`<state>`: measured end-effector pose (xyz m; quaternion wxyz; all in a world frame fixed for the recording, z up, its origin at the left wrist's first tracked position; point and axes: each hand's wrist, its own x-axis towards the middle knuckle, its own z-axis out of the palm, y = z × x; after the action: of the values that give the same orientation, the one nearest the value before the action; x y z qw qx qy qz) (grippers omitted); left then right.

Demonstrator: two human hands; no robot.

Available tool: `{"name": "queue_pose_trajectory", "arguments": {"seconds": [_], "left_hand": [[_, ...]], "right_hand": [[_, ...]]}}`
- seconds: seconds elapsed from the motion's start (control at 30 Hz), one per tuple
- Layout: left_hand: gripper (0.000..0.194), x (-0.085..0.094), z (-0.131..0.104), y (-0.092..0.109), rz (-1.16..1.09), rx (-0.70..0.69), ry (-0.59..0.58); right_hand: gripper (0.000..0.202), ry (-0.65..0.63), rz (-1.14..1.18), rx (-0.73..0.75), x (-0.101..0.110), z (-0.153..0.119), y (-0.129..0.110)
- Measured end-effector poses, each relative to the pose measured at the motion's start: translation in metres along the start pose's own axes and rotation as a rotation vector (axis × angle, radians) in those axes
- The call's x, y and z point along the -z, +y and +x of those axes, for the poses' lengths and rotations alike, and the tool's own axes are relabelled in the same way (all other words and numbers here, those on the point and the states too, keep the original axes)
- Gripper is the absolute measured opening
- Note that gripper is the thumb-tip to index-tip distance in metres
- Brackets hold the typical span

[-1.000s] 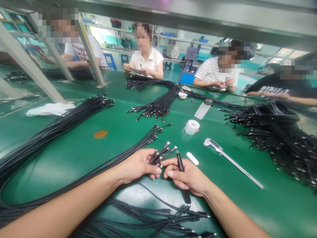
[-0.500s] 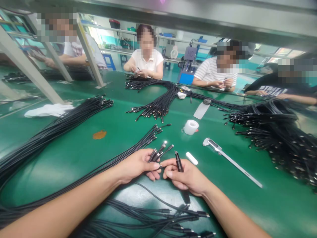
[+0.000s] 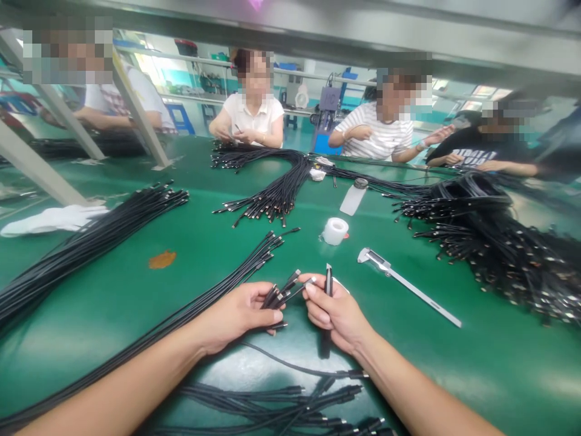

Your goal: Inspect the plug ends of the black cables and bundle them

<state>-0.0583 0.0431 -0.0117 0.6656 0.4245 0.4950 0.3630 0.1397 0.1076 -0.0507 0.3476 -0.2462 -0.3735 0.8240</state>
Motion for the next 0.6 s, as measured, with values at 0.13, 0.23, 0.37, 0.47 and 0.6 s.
{"name": "queue_pose_trajectory", "arguments": {"seconds": [0.13,0.23,0.37,0.47,0.6], "left_hand": [[0.034,0.002,0.0,0.0,0.017,0.006,0.017],[0.036,0.003,0.001,-0.001,0.04,0.001,0.037],[0.039,0.005,0.001,-0.001,0.041,-0.006,0.033],[0.041,0.005,0.001,-0.001,0.033,0.002,0.021],[0.041,0.005,0.001,-0.001,0.029,-0.007,0.014]], "right_hand": [[0.035,0.009,0.004,0.02,-0.001,0.001,0.001],[0.034,0.018,-0.021,0.012,-0.003,0.001,0.0],[0.039,0.057,-0.09,-0.006,-0.007,0.0,0.0],[0.045,0.093,-0.111,-0.014,-0.01,0.0,0.0],[0.047,0.107,-0.122,-0.003,-0.009,0.001,0.002]]}}
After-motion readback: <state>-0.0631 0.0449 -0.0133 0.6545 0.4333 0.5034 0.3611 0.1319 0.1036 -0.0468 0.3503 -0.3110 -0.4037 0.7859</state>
